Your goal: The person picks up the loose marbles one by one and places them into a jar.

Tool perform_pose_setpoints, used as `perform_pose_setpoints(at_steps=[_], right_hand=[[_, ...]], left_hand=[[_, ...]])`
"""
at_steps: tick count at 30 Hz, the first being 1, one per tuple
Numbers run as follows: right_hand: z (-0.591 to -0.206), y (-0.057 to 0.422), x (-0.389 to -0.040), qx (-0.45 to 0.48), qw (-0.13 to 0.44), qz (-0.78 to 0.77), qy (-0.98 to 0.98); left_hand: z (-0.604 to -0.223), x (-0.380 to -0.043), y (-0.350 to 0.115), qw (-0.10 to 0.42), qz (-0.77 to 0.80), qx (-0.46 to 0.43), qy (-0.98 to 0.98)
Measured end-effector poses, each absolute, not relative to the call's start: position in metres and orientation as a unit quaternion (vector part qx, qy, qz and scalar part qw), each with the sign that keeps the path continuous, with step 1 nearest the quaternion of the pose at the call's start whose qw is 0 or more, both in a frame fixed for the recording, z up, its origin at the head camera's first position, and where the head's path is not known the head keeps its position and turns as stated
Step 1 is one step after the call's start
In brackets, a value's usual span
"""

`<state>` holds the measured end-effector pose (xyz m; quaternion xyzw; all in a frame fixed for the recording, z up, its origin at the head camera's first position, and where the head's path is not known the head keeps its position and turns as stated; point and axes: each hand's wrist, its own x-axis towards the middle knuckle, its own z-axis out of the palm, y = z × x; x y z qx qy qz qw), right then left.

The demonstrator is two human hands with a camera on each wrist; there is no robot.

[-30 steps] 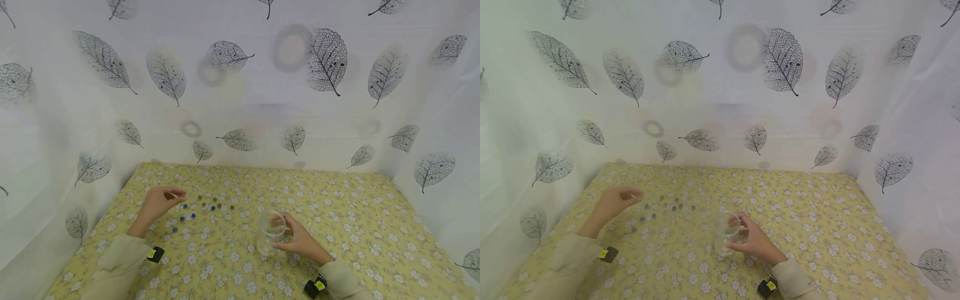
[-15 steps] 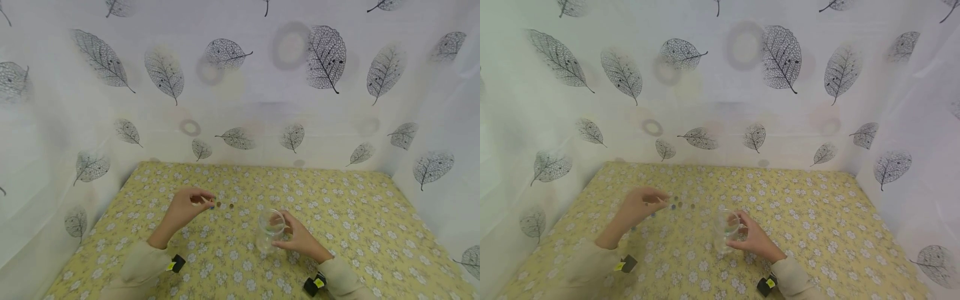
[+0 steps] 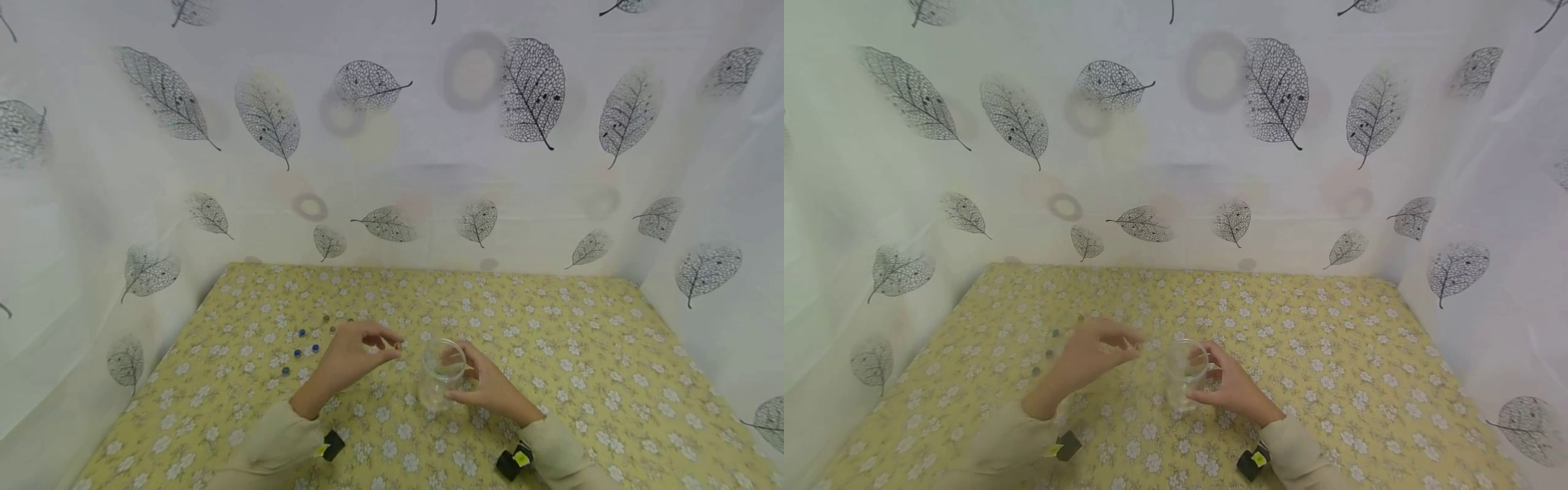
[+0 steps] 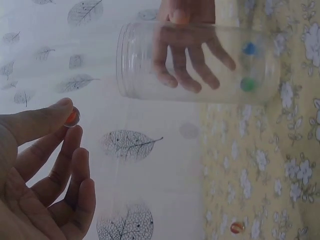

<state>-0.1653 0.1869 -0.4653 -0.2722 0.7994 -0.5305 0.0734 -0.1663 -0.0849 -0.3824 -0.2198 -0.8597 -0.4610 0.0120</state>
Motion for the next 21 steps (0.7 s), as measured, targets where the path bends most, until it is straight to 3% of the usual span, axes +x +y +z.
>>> perform_pose_setpoints(at_steps=[7,21], right_hand=[[-0.465,0.187,-0.166,-0.267,0.078,-0.530,0.801],[-0.466,0.187,-0.166,-0.268,0.078,-0.535,0.797]], left_hand=[[-0.385,-0.166,-0.063,0.022,-0.455,-0.266,-0.849],[-0.393,-0.166,-0.044,0.004,-0.454,-0.271,-0.849]])
